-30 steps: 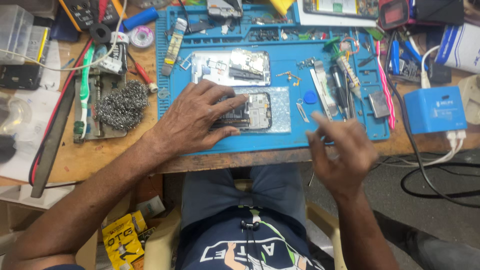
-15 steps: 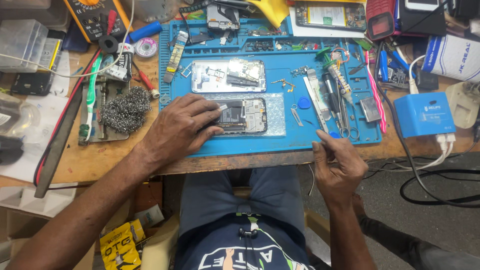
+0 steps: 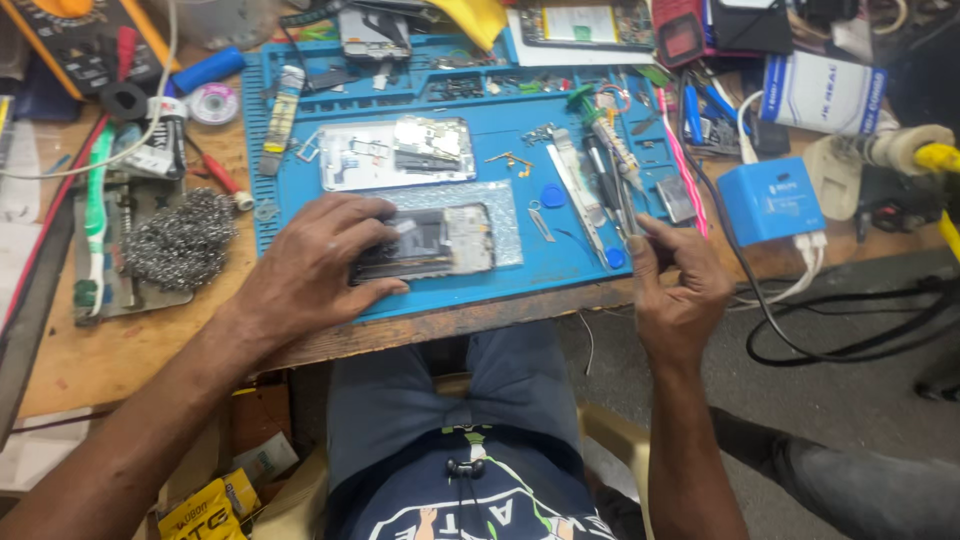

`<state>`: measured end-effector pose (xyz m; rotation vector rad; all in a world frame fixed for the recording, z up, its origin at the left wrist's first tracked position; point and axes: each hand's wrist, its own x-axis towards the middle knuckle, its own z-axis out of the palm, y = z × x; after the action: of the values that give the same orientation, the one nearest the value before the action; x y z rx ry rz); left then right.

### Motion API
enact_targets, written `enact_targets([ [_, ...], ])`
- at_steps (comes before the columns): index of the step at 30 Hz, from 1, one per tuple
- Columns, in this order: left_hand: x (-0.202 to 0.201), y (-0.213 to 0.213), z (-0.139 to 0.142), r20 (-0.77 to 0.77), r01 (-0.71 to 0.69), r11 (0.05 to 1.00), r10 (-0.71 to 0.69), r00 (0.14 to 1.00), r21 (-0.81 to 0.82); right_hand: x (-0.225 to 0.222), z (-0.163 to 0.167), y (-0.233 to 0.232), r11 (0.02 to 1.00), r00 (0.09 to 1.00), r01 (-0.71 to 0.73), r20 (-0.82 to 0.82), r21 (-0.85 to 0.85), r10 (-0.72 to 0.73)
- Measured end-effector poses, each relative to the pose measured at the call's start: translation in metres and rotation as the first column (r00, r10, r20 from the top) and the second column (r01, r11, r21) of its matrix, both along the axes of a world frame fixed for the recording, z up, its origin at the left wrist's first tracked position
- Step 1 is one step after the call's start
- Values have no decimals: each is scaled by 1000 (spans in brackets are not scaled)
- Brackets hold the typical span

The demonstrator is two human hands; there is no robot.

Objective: The person pries a battery out of a disassembled smartphone on a repair mat using a pry tool, then applies adhesive from a glue bottle into the phone chassis and presses the battery back into place, pressing it down to secure it.

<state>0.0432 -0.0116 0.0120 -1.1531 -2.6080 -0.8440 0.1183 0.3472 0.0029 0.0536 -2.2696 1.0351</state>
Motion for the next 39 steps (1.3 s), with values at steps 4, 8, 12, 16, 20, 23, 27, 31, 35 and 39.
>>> enact_targets([
  [4,-1,7,-6,23,-7,1000,6,1000,18,-3,7,-17,993,991,-83,112,79,74],
  [8,-3,10,-7,-17,-32,999,32,999,15,-9,6,-44,938,960,-278,81,206,267],
  [12,-2,9,1,-8,-30,1000,30,1000,6,-15,8,-38,981,983,-179,54,75,175],
  [16,-3,10,15,-72,-16,1000,16,997,6,-18,17,-4,992,1000,14,-8,-122,-15],
  [20,-19,15,35,-225,14,1000,-10,974,18,-20,27,16,996,995,28,89,89,-36],
  [23,-34,18,52,-302,52,982,5,953,180,-24,29,17,984,973,7,224,177,-47],
  [27,-52,22,56,-363,20,952,97,927,306,-31,27,15,979,955,-13,294,203,-48],
  [31,-61,23,35,-276,-45,912,170,946,407,-40,29,19,969,970,-27,241,246,-34],
  [35,-68,6,15,-295,-105,907,239,925,408,-51,39,23,972,966,9,248,236,-69],
  [39,-79,-12,9,-308,-162,881,320,896,445,-67,44,16,963,962,-3,264,269,-71],
])
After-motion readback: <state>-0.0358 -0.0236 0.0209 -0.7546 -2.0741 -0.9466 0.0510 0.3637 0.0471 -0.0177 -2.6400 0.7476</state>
